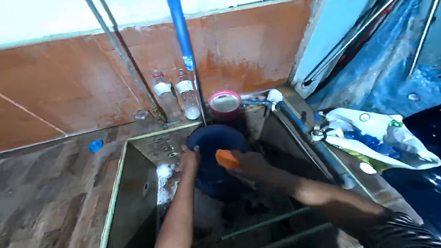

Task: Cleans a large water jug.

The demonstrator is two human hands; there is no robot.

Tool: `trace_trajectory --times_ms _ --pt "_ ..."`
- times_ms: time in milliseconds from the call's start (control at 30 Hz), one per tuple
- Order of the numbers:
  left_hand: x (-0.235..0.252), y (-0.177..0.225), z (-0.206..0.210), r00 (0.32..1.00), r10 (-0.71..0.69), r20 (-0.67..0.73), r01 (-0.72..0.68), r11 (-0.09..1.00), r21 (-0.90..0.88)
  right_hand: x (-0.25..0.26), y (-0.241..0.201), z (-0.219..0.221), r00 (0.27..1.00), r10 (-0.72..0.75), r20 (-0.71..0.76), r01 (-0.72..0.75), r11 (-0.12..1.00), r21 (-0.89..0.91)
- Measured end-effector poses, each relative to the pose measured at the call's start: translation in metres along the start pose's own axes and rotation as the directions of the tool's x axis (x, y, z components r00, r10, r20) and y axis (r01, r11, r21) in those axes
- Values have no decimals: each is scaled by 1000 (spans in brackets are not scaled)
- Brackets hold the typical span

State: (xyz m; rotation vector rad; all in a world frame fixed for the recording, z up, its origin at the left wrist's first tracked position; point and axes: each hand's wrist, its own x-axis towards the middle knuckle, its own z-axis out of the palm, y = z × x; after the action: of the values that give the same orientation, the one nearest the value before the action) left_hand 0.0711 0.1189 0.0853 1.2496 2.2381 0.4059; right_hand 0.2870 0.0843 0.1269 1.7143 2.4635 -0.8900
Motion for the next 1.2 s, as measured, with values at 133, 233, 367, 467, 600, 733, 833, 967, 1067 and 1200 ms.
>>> trace_trajectory --times_ms 133,233,367,467,600,733,833,967,1067,1200 --pt "9 -6 9 980 185 -70 -169 967 191 17 71 -7 956 241 -170 -158 906 392" --pt "16 -10 2 877 476 57 -468 822 325 40 75 3 953 269 -136 -142 798 586" --pt "-9 25 36 935 345 -81 -300 892 337 55 19 -4 982 153 -114 -76 862 500" --pt "-47 39 70 900 432 -55 -404 876 264 101 -2 -30 976 129 -177 -69 948 312" --pt "-86 29 88 687 718 113 -727 677 114 133 -56 -15 967 -77 -243 93 994 56" --pt "-87 22 49 577 699 423 -798 593 107 120 -75 -1 870 -492 8 492 868 -69" --pt "-86 0 53 598 694 402 -785 607 121 142 -44 -25 968 -219 -123 222 975 12" --pt "-73 -16 71 495 867 59 -868 490 85 133 -50 -3 952 -237 -194 229 971 -61" --pt "-65 -22 73 451 892 -25 -889 452 71 124 -47 -3 951 -299 -82 303 952 43" --pt "-52 -32 61 753 571 -326 -594 804 36 84 -15 8 968 -155 -199 177 979 98"
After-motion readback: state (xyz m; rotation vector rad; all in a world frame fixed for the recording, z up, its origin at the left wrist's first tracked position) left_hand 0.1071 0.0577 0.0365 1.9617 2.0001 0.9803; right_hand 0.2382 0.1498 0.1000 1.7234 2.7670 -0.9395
